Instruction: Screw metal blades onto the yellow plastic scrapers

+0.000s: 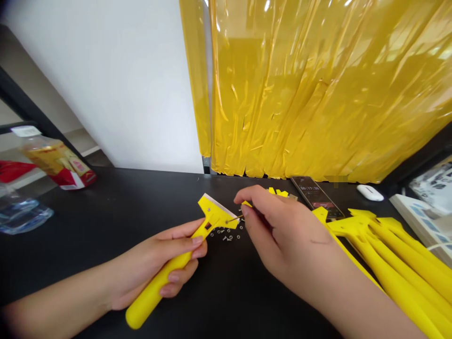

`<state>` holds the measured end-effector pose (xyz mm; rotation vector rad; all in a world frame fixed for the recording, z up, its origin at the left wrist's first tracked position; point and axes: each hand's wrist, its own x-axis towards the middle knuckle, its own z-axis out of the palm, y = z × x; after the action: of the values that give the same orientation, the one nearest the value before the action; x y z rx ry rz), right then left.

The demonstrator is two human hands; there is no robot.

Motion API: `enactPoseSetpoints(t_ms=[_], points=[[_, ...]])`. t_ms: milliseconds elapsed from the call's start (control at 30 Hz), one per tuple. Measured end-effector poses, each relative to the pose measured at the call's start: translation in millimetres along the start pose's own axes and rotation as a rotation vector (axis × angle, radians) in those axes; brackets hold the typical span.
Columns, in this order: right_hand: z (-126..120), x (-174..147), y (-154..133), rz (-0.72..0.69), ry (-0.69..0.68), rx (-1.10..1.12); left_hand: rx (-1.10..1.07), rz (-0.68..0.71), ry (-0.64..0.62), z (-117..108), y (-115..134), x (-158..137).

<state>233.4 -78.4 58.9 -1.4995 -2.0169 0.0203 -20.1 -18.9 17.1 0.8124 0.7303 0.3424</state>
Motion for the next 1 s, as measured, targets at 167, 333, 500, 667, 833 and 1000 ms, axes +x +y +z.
enactPoseSetpoints(t_ms=[167,333,500,667,833,1000], points=[[-0.5,-0.7,-0.1,-0.008,-0.019,-0.06,-0.015,-0.01,-0.004,-0.4,0.0,2.8],[-2.2,-2.5,-3.6,0.008,-0.028,-0.036,-0.011,-0.043,0.016,0.8,1.9,2.1],[-2.6,-3.6,-6.4,-0.031,-0.007,-0.025,-0.012,-0.04,0.015,0.0,1.3,0.8],[-1.5,-4.2,-7.3,0.002,0.007,-0.037,-0.018,-0.051,0.021,-0.4,0.7,1.0],[-1.1,-4.8,-5.0,0.012,0.001,-0.043,-0.019,-0.034,0.007,-0.1,0.4,0.9],[-1.1,-5.1,-4.2,-0.002,0.015,-0.052,-0.028,-0.038,0.011,-1.1,-0.4,0.3]])
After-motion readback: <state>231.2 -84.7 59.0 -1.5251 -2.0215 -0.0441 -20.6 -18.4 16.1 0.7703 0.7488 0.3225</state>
